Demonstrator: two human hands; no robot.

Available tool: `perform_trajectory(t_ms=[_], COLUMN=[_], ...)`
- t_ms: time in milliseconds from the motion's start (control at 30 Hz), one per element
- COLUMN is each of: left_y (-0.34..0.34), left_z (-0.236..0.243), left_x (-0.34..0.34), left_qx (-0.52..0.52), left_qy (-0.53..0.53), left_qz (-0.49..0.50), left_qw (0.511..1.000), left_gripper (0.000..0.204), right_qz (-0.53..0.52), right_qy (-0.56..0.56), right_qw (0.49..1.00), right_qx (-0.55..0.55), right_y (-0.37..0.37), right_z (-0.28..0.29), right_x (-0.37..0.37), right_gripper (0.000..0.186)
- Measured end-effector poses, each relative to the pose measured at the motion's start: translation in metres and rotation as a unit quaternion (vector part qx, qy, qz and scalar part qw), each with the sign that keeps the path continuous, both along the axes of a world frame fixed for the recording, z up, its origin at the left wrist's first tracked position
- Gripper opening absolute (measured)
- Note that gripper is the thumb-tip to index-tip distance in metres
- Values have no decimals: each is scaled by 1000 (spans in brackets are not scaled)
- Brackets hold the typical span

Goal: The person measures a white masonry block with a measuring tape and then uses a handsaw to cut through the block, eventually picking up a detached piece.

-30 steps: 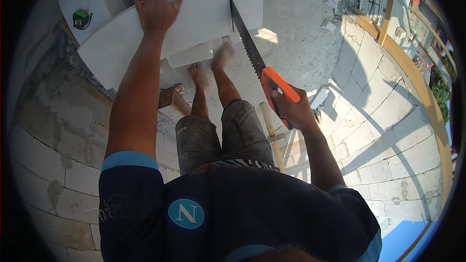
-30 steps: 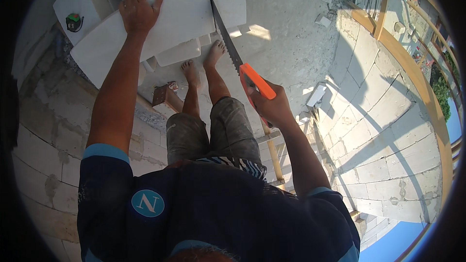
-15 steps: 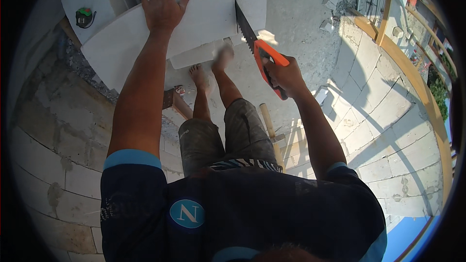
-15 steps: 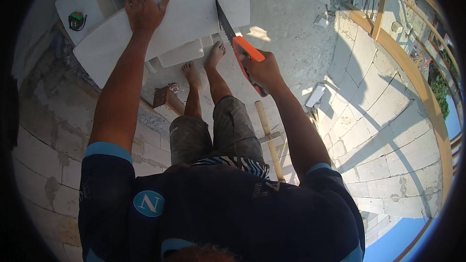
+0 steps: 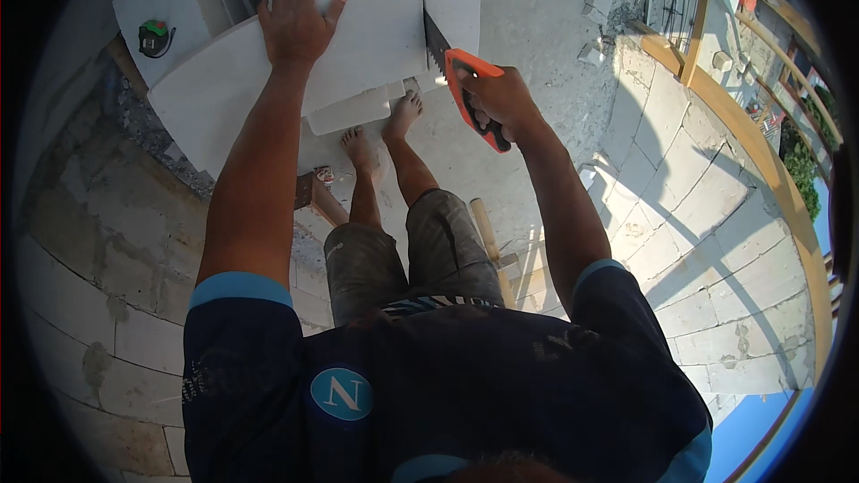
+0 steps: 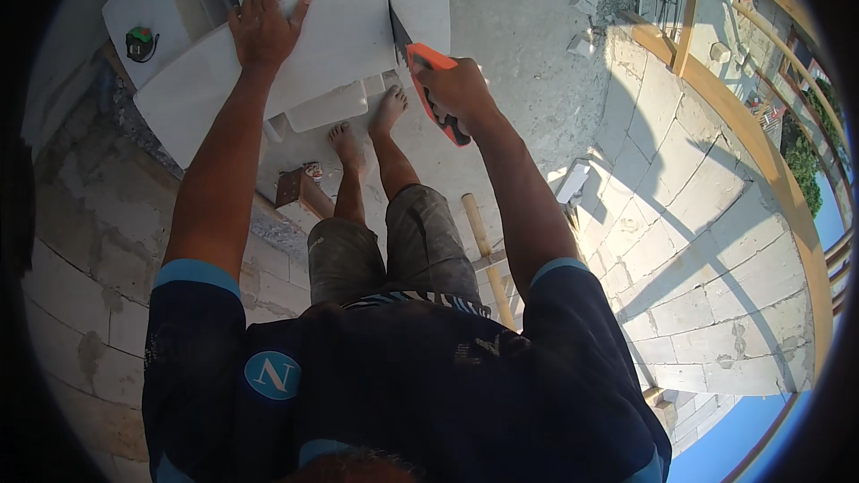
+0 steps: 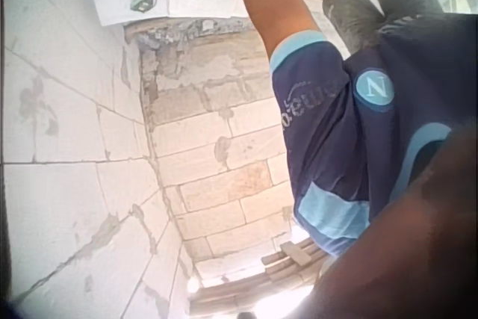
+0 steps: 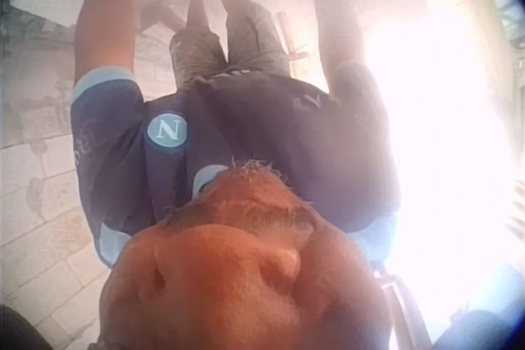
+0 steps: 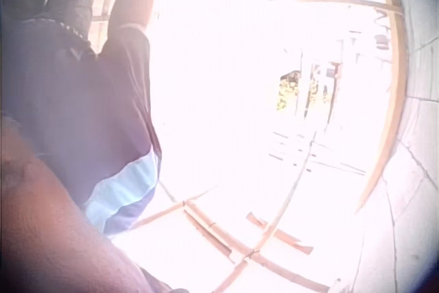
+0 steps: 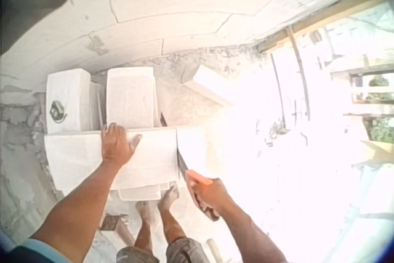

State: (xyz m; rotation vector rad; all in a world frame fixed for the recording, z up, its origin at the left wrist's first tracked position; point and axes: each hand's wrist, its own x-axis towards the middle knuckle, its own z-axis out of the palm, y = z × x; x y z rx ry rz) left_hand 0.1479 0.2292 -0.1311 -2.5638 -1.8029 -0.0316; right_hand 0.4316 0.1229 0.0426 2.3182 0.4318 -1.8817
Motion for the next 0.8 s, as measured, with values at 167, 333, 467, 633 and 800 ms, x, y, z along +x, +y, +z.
perform_trajectory(t_ms=[167, 333, 467, 633, 800], left_y=[-18, -8, -8, -30, -11], left_z=[-4, 0, -4, -1, 3], left_x=[-16, -14, -5, -6, -5], left_qx=[-15, -15, -9, -61, -100], left_qy=[-7, -7, 11, 20, 35], left_qz=[7, 8, 5, 5, 36], left_qw=[1000, 1000, 1000, 998, 994], left_gripper=[59, 58, 56, 56, 60], right_qz=[-8, -48, -26, -43, -62], right_qy=[-12, -22, -1, -5, 32], right_qw=[999, 999, 1000, 993, 991], right_qx=[39, 10, 15, 108, 114], right_y=[-51, -47, 5, -46, -57], right_z=[73, 66, -8, -14, -21], right_x=[-12, -3, -16, -16, -17], right_gripper=[22, 24, 26, 27, 28])
